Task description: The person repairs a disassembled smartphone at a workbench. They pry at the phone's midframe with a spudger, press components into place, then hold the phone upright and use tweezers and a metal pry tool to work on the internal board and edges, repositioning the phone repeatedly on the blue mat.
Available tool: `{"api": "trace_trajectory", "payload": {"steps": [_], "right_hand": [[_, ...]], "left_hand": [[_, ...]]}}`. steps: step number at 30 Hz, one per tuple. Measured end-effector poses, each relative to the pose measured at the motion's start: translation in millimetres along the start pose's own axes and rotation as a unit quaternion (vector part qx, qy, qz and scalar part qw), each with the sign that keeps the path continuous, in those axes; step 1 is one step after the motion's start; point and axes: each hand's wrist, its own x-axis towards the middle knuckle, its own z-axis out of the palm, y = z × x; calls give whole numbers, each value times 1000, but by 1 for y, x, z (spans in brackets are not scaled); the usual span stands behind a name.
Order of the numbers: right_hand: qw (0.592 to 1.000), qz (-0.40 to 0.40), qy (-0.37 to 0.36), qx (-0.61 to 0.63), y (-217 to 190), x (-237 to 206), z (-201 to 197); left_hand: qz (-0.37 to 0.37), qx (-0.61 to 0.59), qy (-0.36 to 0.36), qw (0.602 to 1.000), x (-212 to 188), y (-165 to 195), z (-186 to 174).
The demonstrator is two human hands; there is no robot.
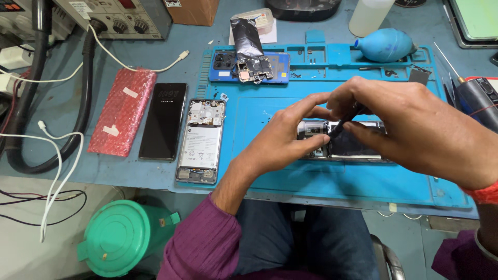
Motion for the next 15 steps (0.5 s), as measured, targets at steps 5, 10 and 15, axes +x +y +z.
{"api": "trace_trajectory", "payload": {"steps": [5, 10, 15], "right_hand": [[1000, 3, 5, -7, 5, -1, 1], [1000, 23, 5, -8, 6, -1, 1], [1000, 9, 16, -13, 4, 1, -4]], "left_hand": [[-26, 1, -3, 1000, -2, -5, 1], [-11, 40, -12, 999, -3, -8, 0], [-7, 68, -34, 997, -3, -10, 0]]}}
